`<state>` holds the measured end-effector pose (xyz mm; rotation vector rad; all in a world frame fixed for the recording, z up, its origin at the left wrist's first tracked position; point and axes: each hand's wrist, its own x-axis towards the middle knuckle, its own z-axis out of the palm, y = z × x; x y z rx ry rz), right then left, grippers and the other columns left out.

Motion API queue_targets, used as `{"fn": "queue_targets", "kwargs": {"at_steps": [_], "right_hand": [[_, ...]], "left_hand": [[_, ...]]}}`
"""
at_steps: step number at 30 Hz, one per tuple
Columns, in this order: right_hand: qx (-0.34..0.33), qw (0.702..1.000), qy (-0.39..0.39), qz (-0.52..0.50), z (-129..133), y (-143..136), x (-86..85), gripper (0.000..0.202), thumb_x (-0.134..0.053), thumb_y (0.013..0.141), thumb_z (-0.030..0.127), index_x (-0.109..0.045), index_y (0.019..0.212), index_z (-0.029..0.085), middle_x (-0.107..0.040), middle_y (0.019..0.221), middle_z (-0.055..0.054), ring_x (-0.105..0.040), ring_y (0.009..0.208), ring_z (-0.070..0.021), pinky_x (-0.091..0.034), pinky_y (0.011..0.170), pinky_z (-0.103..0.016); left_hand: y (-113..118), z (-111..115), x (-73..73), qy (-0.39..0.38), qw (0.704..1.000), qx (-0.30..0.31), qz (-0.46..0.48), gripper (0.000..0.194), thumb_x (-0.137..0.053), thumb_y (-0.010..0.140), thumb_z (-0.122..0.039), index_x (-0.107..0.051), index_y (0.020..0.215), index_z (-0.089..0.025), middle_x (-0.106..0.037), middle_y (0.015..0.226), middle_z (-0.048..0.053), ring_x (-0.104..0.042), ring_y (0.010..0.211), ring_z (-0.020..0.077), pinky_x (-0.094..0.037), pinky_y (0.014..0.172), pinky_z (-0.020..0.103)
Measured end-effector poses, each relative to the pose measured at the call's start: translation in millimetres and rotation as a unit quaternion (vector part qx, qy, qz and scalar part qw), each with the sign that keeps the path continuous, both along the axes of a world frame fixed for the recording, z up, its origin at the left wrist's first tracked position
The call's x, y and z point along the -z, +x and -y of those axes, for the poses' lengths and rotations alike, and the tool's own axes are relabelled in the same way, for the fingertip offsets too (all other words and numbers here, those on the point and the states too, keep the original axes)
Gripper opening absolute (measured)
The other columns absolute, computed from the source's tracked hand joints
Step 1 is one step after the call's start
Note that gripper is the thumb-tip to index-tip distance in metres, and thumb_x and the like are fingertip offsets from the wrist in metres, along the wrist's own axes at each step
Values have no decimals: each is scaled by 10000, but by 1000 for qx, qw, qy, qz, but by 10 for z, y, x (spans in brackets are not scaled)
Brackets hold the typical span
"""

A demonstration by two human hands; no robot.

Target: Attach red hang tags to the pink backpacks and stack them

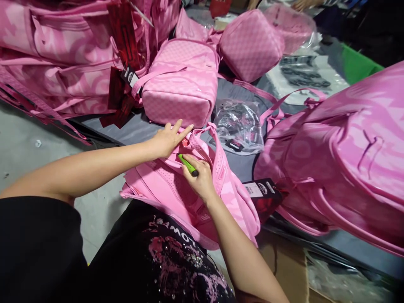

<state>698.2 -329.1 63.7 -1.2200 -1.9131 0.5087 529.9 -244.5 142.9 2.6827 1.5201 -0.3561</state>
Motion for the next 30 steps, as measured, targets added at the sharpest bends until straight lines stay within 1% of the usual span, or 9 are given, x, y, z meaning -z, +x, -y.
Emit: {"fn": "queue_targets", "kwargs": {"at_steps": [4, 9, 12, 14, 18, 20, 24, 26, 30], "right_hand": [[-3, 1000, 2, -11, -5, 38, -30, 307, -569, 902, 275, -684, 1173, 187, -714, 1181, -86, -675, 1106, -229, -494, 912, -404], [-21, 1000, -1, -18, 16, 57, -80, 313, -577, 895, 238, -684, 1181, 170, -714, 1179, -88, -684, 1090, -222, -499, 915, -382], [-18, 999, -17, -31, 41, 44, -149, 322, -575, 893, 240, -689, 1180, 151, -710, 1186, -95, -684, 1086, -232, -503, 922, -385], [-22, 999, -40, -18, 47, 24, -227, 310, -585, 887, 246, -706, 1161, 161, -736, 1124, -82, -710, 993, -237, -508, 883, -393], [-74, 991, -97, 56, 17, -9, -378, 262, -614, 875, 251, -744, 1097, 203, -776, 919, -42, -713, 755, -211, -507, 803, -377], [-70, 989, -109, 66, -6, -17, -390, 264, -610, 875, 240, -743, 1100, 203, -774, 942, -44, -717, 777, -215, -512, 798, -368], [-35, 995, -84, 37, -37, -60, -300, 333, -596, 885, 234, -689, 1203, 201, -732, 1141, -51, -711, 967, -233, -508, 866, -376], [-32, 997, -71, 28, -56, -115, -263, 331, -598, 889, 239, -684, 1207, 209, -727, 1156, -47, -699, 1009, -233, -496, 881, -380], [-21, 997, -69, 36, -116, -244, -276, 301, -634, 864, 226, -704, 1158, 227, -752, 1076, -37, -691, 985, -231, -450, 896, -401]], "left_hand": [[-107, -70, -53, -42, 998, 45, 23, 1061, -660, 770, -144, 19, 1575, -274, -94, 1613, 203, -367, 1346, 408, -421, 1030, 460], [-194, -135, -74, -84, 994, 32, 61, 1180, -683, 735, -138, 153, 1540, -350, 130, 1630, 186, -316, 1428, 392, -382, 1072, 415], [-201, -209, -51, -117, 991, 15, 58, 1252, -700, 690, -112, 202, 1525, -351, 170, 1623, 196, -271, 1457, 393, -380, 1080, 405], [-218, -271, -29, -137, 988, 26, 61, 1273, -703, 676, -107, 219, 1521, -344, 149, 1629, 190, -194, 1490, 368, -368, 1096, 391], [-270, -313, -9, -144, 985, 54, 78, 1247, -702, 693, -111, 198, 1531, -316, 96, 1638, 187, -85, 1520, 311, -322, 1135, 363], [-273, -268, -17, -124, 988, 41, 82, 1225, -694, 708, -97, 181, 1536, -315, 111, 1633, 195, -157, 1507, 325, -334, 1128, 362], [-218, -175, -61, -117, 990, -55, 63, 1234, -684, 730, -78, 229, 1516, -343, 161, 1606, 249, -514, 1307, 309, -459, 985, 314], [-184, -178, -91, -149, 985, -71, 47, 1255, -684, 723, -59, 254, 1506, -345, 83, 1608, 258, -597, 1198, 269, -495, 896, 276], [-148, -227, -132, -165, 984, -66, 19, 1210, -673, 742, -73, 214, 1525, -326, -97, 1580, 237, -633, 1113, 238, -510, 830, 259]]}}
